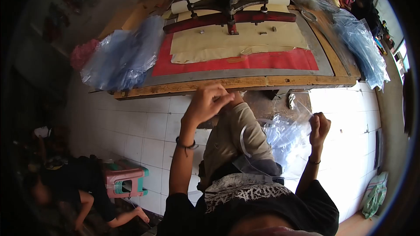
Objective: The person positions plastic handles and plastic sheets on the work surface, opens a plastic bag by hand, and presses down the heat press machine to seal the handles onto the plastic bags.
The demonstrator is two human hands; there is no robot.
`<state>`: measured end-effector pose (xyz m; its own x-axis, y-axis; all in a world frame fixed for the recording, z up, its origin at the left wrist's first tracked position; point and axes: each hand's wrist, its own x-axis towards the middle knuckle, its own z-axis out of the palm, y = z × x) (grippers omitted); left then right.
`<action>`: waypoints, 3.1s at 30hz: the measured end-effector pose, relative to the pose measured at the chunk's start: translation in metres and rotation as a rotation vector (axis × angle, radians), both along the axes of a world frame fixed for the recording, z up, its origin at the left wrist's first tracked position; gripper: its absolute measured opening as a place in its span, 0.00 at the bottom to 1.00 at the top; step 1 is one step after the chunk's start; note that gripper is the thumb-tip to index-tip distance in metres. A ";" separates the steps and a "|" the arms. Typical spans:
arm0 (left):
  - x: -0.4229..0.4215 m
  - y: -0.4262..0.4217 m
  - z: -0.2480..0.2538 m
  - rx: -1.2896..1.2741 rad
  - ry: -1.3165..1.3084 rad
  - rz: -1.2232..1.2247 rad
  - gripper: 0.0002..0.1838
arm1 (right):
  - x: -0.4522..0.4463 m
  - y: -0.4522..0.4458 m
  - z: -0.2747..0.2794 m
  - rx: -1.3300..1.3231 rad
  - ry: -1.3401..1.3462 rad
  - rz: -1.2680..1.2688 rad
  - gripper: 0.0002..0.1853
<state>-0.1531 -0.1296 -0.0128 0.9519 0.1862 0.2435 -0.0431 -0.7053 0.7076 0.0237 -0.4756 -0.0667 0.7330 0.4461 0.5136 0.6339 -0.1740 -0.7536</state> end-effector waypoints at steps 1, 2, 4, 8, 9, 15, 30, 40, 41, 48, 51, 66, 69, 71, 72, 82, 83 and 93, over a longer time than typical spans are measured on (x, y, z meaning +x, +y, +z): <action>-0.007 -0.015 -0.006 -0.294 -0.036 -0.129 0.28 | 0.005 0.014 0.015 -0.009 -0.069 0.031 0.21; -0.010 -0.028 -0.012 -0.592 -0.069 -0.254 0.40 | 0.009 0.029 0.031 -0.023 -0.132 0.066 0.19; -0.014 -0.043 -0.030 -0.656 0.106 -0.427 0.60 | 0.013 0.065 0.063 -0.154 -0.251 0.142 0.13; -0.021 -0.060 -0.043 -0.879 0.054 -0.176 0.43 | 0.015 0.130 0.116 -0.069 -0.369 0.207 0.10; -0.024 -0.060 -0.042 -0.902 -0.102 -0.147 0.38 | 0.016 0.140 0.125 -0.065 -0.376 0.176 0.11; -0.048 -0.044 -0.007 -0.470 -0.012 0.101 0.38 | 0.024 0.178 0.126 0.019 -0.390 0.069 0.14; -0.094 -0.064 0.115 -0.314 -1.237 -0.128 0.13 | 0.037 0.181 0.026 0.061 0.134 -0.065 0.15; -0.114 -0.097 0.154 -0.113 -1.593 -0.335 0.09 | 0.029 0.183 0.031 -0.007 0.103 -0.108 0.16; -0.115 -0.098 0.155 -0.093 -1.597 -0.318 0.09 | 0.029 0.184 0.031 0.010 0.094 -0.118 0.15; -0.129 -0.098 0.159 0.024 -1.607 -0.234 0.10 | 0.035 0.183 0.024 -0.031 0.038 -0.129 0.16; -0.133 -0.097 0.163 0.053 -1.613 -0.211 0.11 | 0.035 0.187 0.023 0.039 -0.050 -0.112 0.17; -0.064 -0.029 -0.079 -0.907 -0.288 0.419 0.39 | -0.004 0.140 -0.003 0.379 0.412 0.027 0.15; -0.061 -0.030 -0.071 -0.944 -0.295 0.425 0.36 | -0.022 0.126 -0.015 0.424 0.555 0.056 0.17; -0.061 -0.027 -0.059 -0.947 -0.310 0.398 0.32 | -0.026 0.119 -0.005 0.367 0.517 0.164 0.17; -0.062 -0.025 -0.057 -0.913 -0.310 0.357 0.31 | -0.026 0.116 -0.002 0.338 0.498 0.215 0.17; -0.057 -0.011 -0.041 -0.653 -0.620 0.335 0.25 | -0.025 0.100 0.004 0.333 0.563 0.410 0.31; -0.057 -0.010 -0.039 -0.603 -0.649 0.349 0.25 | -0.025 0.099 0.006 0.316 0.552 0.438 0.32; -0.060 -0.014 -0.024 -0.744 -0.703 0.478 0.29 | -0.028 0.106 0.016 0.400 0.544 0.358 0.23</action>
